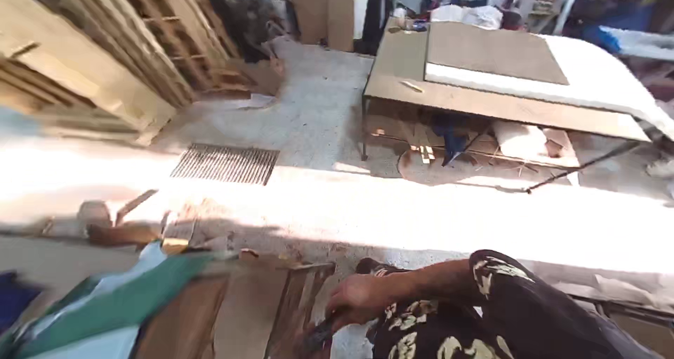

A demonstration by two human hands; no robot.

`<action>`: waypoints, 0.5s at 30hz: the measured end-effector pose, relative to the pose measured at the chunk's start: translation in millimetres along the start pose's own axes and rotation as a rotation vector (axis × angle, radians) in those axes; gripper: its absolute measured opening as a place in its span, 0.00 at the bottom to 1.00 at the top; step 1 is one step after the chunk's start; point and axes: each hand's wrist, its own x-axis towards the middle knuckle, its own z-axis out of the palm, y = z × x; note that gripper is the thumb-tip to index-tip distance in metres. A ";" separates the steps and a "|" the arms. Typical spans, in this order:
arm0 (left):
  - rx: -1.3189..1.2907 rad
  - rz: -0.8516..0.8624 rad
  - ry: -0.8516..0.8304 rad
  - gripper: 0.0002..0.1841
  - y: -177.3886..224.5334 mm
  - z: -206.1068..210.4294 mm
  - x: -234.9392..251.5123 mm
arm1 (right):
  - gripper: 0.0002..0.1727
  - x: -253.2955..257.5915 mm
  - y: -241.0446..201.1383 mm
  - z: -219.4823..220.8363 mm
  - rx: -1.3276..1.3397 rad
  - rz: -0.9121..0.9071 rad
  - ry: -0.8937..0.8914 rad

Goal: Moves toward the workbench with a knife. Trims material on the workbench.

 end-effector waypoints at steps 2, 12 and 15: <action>0.091 0.039 0.003 0.17 -15.1 46.0 39.3 | 0.13 -22.4 18.4 -33.4 -0.026 0.098 0.022; 0.309 -0.089 -0.003 0.13 -79.4 256.0 274.4 | 0.14 -130.9 187.9 -246.2 -0.042 0.401 0.370; 0.263 -0.058 0.112 0.11 -85.8 330.6 334.6 | 0.14 -139.9 222.6 -326.0 -0.047 0.418 0.489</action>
